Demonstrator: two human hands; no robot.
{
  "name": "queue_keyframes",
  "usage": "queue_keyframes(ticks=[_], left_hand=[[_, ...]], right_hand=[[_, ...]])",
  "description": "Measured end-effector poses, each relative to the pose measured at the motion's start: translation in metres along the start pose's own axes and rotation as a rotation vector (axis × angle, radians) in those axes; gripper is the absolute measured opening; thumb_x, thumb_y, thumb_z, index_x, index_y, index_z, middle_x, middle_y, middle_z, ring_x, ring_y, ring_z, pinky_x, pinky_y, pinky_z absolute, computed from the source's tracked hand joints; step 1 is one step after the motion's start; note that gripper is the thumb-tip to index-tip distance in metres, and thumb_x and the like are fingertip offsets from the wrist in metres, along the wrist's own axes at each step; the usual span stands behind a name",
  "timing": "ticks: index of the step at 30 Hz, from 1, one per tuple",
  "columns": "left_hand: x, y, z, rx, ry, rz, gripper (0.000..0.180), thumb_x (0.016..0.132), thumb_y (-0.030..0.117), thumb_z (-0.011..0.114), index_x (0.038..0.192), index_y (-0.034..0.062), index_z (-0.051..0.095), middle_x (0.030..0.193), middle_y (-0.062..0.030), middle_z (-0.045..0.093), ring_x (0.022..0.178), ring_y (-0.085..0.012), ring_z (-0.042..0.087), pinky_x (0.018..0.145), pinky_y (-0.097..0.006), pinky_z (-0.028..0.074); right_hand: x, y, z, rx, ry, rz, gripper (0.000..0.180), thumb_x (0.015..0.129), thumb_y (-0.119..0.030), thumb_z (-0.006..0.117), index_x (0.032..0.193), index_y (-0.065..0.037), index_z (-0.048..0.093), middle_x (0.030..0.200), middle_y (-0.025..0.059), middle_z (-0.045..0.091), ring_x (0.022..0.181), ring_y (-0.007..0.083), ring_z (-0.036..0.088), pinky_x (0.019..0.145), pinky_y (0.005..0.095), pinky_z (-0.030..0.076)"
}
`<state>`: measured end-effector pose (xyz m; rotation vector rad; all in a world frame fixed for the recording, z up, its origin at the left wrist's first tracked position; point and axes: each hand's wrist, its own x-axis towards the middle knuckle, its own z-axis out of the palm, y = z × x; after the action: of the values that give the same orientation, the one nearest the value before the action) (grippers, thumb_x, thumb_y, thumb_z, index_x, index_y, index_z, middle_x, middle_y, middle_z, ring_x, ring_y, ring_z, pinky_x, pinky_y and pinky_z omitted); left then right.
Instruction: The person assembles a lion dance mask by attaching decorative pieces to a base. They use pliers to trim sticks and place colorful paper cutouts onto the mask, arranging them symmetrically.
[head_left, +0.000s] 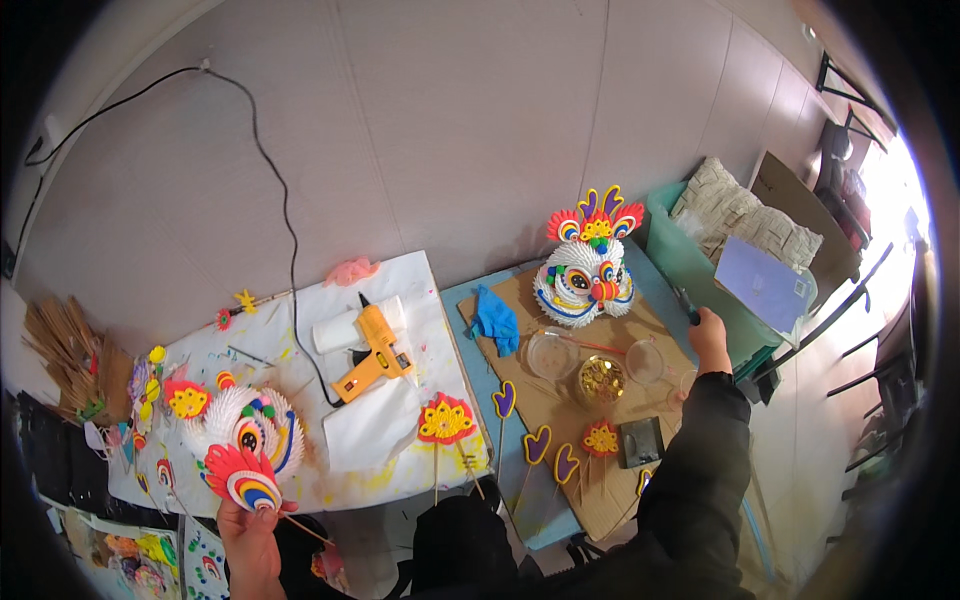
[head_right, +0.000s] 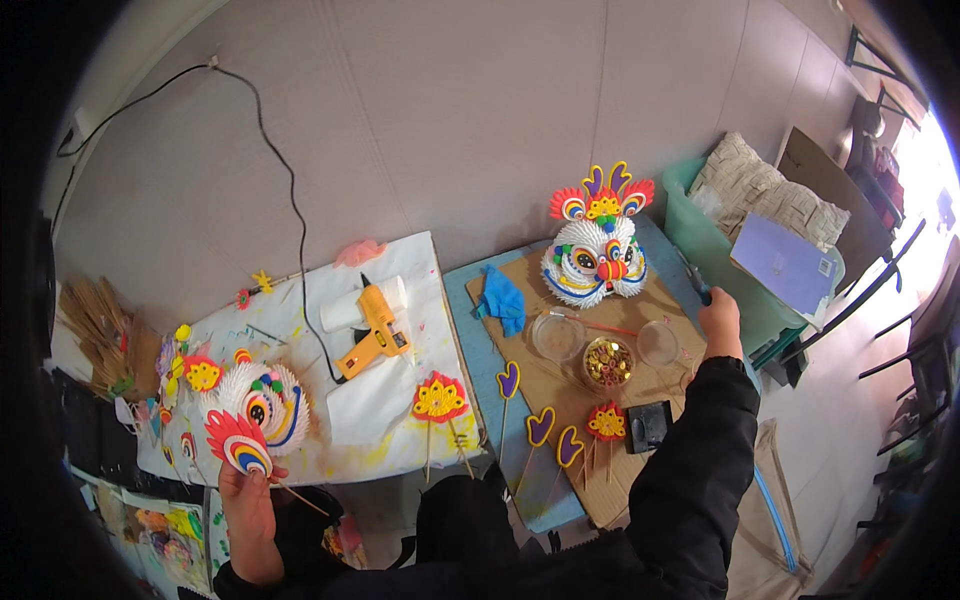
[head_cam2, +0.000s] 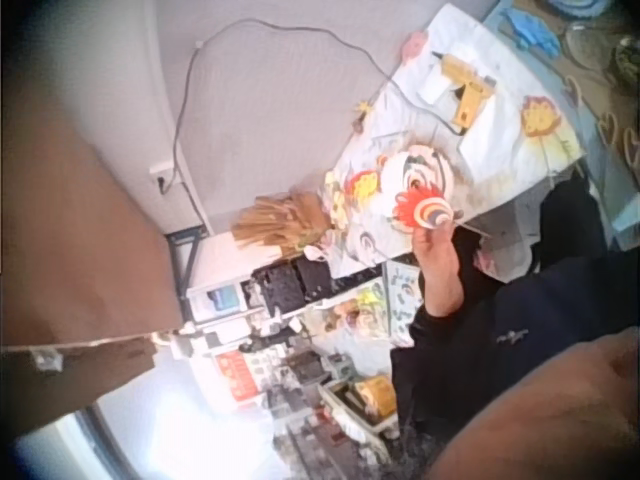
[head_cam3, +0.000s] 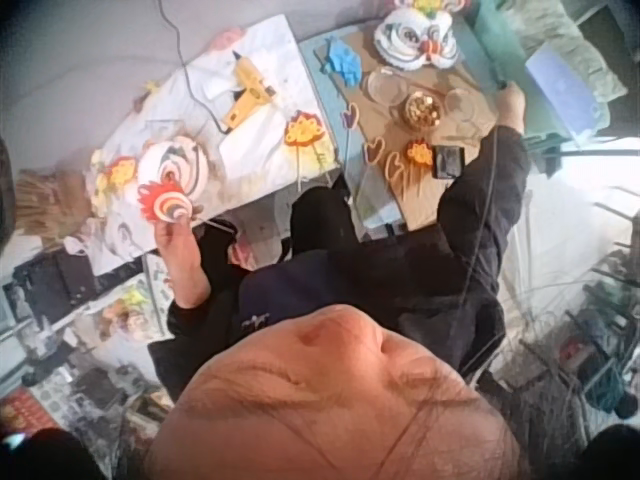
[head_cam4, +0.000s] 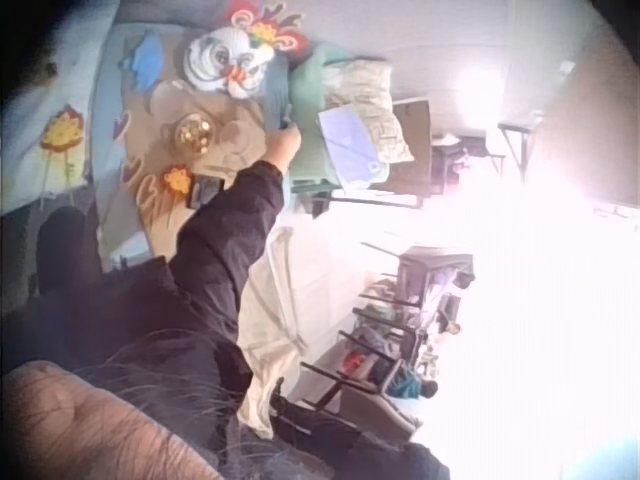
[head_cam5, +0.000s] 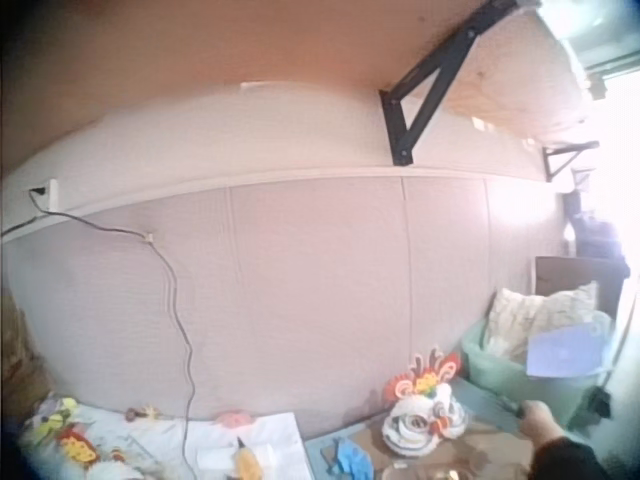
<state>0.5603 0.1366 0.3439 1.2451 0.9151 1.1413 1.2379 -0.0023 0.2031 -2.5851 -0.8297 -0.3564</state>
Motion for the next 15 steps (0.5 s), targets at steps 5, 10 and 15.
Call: queue_keyframes(ticks=[5,10,15], left_hand=[[-0.024,0.014,-0.022,-0.041,-0.048,-0.039,0.028,0.081,0.005,0.058,0.108,0.0014,0.05,0.094,-0.0118,0.06,0.071,-0.021,0.061,0.054,-0.025,0.044],[-0.035,0.038,-0.047,-0.158,-0.093,0.023,0.029,0.083,0.013,0.06,0.108,0.0015,0.05,0.091,-0.0101,0.061,0.07,-0.0187,0.061,0.047,-0.022,0.043],[-0.045,0.056,-0.074,-0.264,-0.153,0.082,0.028,0.085,0.015,0.059,0.108,0.003,0.051,0.096,-0.0079,0.06,0.074,-0.0171,0.061,0.05,-0.022,0.044]], right_hand=[[-0.012,-0.043,-0.079,0.425,0.013,0.115,0.019,0.075,-0.017,0.062,0.086,-0.002,0.06,0.078,0.0111,0.063,0.073,0.0237,0.06,0.065,0.0327,0.045],[-0.091,-0.14,-0.169,1.423,-0.139,0.023,0.023,0.08,-0.013,0.059,0.101,-0.002,0.057,0.094,0.005,0.061,0.084,0.0118,0.057,0.075,0.0236,0.043],[-0.228,-0.219,-0.218,1.661,-0.652,-0.246,0.04,0.073,-0.008,0.056,0.112,0.001,0.054,0.117,0.0145,0.055,0.115,0.0236,0.049,0.101,0.0332,0.033]])
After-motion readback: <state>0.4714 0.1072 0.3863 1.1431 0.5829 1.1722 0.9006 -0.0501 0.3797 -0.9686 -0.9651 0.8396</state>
